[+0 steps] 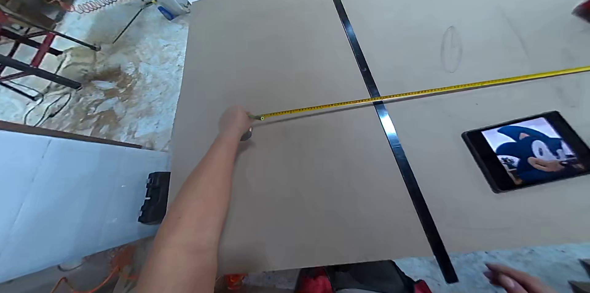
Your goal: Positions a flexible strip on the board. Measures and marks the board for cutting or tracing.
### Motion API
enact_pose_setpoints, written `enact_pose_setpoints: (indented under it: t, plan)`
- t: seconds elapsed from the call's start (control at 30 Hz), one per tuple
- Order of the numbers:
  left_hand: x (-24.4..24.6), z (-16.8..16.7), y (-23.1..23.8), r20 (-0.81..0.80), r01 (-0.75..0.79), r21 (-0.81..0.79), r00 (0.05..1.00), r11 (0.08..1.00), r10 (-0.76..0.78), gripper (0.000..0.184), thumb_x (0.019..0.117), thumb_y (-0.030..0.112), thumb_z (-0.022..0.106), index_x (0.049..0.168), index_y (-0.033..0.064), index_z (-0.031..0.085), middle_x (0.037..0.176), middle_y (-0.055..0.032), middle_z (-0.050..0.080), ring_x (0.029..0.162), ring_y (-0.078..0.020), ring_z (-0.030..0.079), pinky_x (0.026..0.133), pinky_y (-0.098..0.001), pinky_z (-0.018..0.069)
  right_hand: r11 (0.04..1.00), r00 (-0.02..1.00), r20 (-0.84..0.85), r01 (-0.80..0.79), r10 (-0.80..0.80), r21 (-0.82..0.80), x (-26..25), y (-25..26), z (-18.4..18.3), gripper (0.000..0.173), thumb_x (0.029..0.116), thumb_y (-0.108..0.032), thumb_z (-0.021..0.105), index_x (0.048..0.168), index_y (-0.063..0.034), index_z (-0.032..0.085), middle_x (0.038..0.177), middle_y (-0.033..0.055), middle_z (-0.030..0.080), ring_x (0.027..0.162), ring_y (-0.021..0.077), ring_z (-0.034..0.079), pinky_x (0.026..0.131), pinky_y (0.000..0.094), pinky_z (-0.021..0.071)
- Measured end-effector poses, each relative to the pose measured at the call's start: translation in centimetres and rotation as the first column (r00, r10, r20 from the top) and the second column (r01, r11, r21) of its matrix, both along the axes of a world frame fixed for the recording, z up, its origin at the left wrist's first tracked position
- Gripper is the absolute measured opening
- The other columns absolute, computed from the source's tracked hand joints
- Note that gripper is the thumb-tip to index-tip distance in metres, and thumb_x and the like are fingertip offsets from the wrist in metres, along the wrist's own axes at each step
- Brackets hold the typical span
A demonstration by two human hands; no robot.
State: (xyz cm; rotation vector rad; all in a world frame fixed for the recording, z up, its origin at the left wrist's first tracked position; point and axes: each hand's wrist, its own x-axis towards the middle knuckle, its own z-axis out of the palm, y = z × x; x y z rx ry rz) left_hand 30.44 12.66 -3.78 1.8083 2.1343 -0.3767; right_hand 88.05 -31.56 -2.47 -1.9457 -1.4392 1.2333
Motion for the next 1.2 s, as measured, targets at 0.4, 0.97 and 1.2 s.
enact_pose_setpoints:
  t: [0.4, 0.97, 1.2]
  plan:
    - [-5.4, -3.5, 5.0, 0.02, 0.08, -0.031, 0.997, 0.996, -0.079, 0.032, 0.1051, 0.038, 0.057, 0.109, 0.0112, 0.074, 0.105, -0.022, 0.073, 0.103, -0.0446, 0.07, 0.082, -0.0684, 0.0539, 0.88, 0.814, 0.559, -0.373, 0.159, 0.293, -31.3, 38.1, -11.1, 0.056, 0.1025, -0.044, 0.053, 0.154, -0.022, 0.05, 0.165, 0.0026, 0.039, 0.153, 0.025, 0.034, 0.123, 0.054, 0.0296]
    - [-7.5, -5.6, 5.9, 0.169, 0.297, 0.193, 0.929, 0.935, -0.329, 0.036, 0.0971, 0.041, 0.071, 0.113, 0.0094, 0.071, 0.11, -0.018, 0.068, 0.108, -0.0411, 0.065, 0.084, -0.0627, 0.0549, 0.899, 0.723, 0.69, -0.283, -0.028, 0.333, -34.4, 42.5, -14.6, 0.063, 0.1021, -0.064, 0.034, 0.157, -0.0344, 0.045, 0.165, 0.0013, 0.038, 0.156, 0.0258, 0.025, 0.126, 0.0595, 0.0161]
    - [1.2, -6.0, 5.3, 0.377, 0.27, 0.269, 0.854, 0.924, -0.359, 0.039, 0.1024, 0.036, 0.063, 0.136, 0.0163, 0.064, 0.121, -0.0133, 0.068, 0.117, -0.0333, 0.064, 0.097, -0.0564, 0.053, 0.901, 0.718, 0.696, -0.288, -0.02, 0.323, -34.4, 42.5, -14.6, 0.063, 0.1019, -0.064, 0.036, 0.156, -0.0345, 0.046, 0.165, 0.0003, 0.038, 0.156, 0.0254, 0.025, 0.126, 0.0584, 0.0159]
